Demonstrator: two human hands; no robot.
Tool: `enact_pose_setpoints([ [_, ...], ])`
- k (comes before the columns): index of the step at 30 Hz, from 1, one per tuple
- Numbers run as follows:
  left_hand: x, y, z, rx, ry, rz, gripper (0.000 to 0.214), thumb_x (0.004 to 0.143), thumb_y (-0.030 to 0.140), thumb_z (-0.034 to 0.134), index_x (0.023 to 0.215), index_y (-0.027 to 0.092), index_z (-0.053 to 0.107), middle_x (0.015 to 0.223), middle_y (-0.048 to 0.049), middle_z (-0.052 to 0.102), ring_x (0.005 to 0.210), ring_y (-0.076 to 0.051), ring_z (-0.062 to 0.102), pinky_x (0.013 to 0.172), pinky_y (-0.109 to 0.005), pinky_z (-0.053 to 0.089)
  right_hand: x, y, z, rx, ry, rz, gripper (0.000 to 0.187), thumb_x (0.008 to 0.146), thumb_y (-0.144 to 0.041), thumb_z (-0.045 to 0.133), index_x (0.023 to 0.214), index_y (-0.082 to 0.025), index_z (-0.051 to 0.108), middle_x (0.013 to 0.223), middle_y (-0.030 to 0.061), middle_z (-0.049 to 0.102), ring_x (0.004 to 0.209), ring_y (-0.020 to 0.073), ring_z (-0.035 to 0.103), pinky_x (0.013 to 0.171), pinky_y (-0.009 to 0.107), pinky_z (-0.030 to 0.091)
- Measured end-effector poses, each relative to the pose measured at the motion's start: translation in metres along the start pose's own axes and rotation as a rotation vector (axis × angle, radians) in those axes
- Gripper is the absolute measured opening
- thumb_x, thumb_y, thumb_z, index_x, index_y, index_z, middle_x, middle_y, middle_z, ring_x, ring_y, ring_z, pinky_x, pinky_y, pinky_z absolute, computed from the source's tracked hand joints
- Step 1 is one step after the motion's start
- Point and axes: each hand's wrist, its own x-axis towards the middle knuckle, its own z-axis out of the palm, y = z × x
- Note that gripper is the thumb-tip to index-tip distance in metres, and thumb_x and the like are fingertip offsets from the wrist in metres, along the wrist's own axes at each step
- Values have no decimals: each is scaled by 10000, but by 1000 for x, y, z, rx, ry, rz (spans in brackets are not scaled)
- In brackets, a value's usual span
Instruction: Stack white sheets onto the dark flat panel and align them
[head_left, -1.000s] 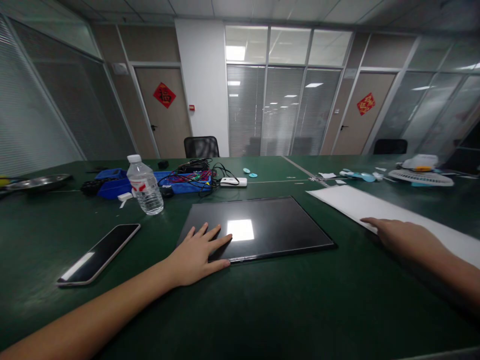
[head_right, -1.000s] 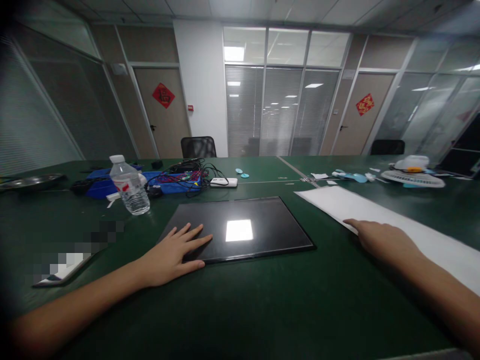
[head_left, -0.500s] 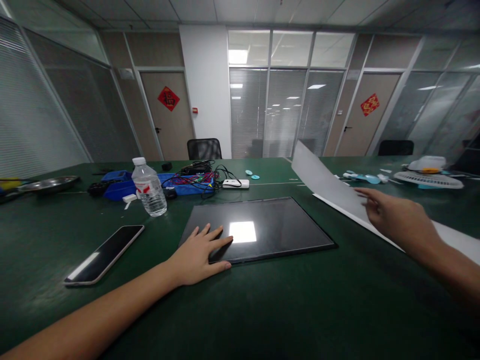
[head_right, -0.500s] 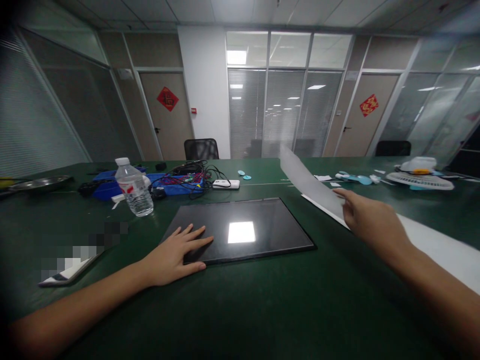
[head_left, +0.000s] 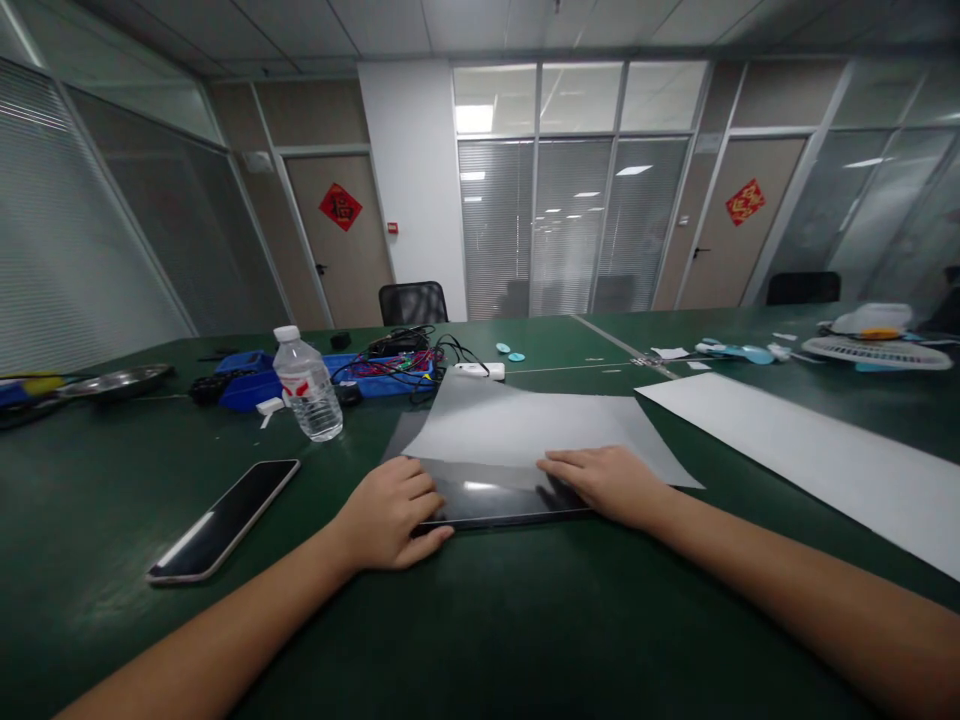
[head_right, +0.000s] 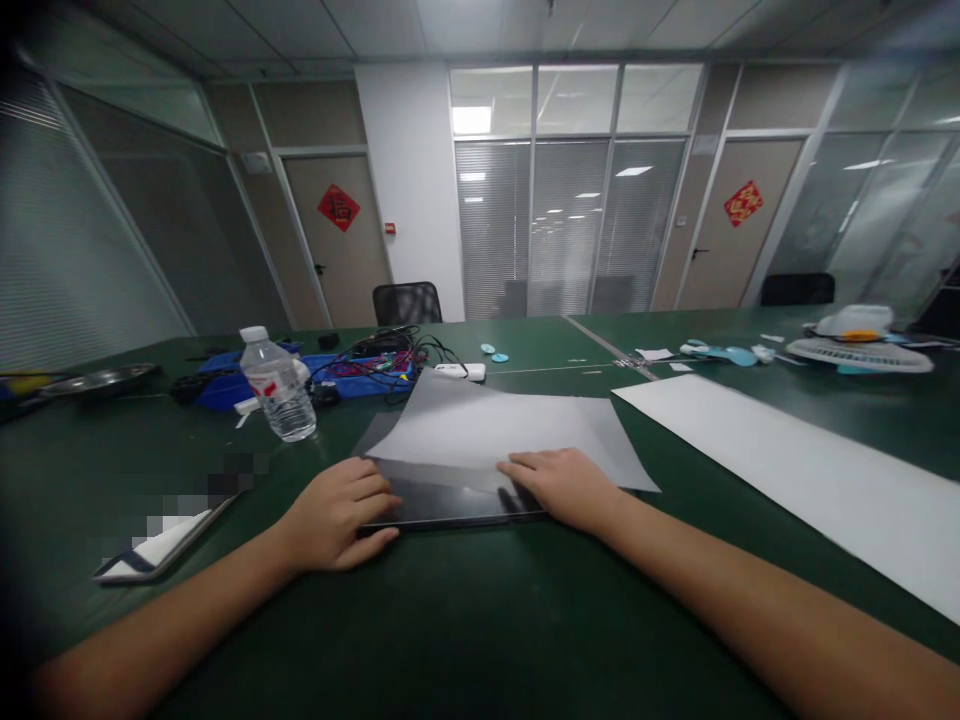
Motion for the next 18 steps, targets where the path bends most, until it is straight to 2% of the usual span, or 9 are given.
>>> enact_pose_setpoints([
  [2, -3, -2, -4, 57, 108, 32, 322, 948, 404, 509, 834, 207, 737, 732, -63, 663, 708, -214, 580, 658, -381, 458, -2, -3, 1, 96, -5, 1, 419, 974, -194, 547, 1380, -249, 637, 1314, 93, 703, 1057, 226, 729, 861, 367, 598],
  [5, -4, -6, -7, 77, 184, -95, 302, 948, 340, 497, 849, 192, 741, 762, -71, 662, 737, -221, 576, 688, -393, 463, -7, -4, -6, 232, -17, -17, 400, 995, -204, 498, 1362, -249, 653, 1285, 63, 721, 1084, 212, 717, 922, 389, 580],
  [8, -3, -10, -4, 26, 113, -325, 347, 961, 378, 492, 1078, 177, 748, 1027, -110, 714, 952, -266, 639, 842, -440, 512, -11, -6, -14, 316, -27, -31, 389, 987, -210, 504, 1335, -237, 676, 1260, 61, 731, 1086, 208, 711, 944, 397, 570],
  [12, -6, -21, 10, -104, -31, -601, 533, 960, 504, 486, 1380, 208, 629, 1409, -122, 614, 1263, -305, 600, 1081, -487, 471, -10, -13, -20, 380, -38, -87, 360, 1005, -249, 501, 1305, -225, 699, 1244, 72, 735, 1109, 204, 695, 978, 391, 548],
  [15, -11, -32, 19, -170, -106, -727, 615, 908, 526, 544, 1427, 199, 595, 1509, -133, 550, 1334, -323, 574, 1125, -489, 451, -8, -19, -23, 448, -35, -92, 342, 1022, -298, 501, 1278, -221, 713, 1241, 77, 735, 1137, 207, 682, 1013, 399, 525],
  [18, -15, -40, 24, -218, -151, -777, 611, 885, 519, 555, 1400, 197, 624, 1531, -138, 538, 1344, -336, 576, 1127, -496, 453, -9, -19, -23, 523, -6, -63, 354, 1025, -319, 507, 1309, -219, 691, 1264, 81, 725, 1147, 201, 675, 1010, 384, 516],
])
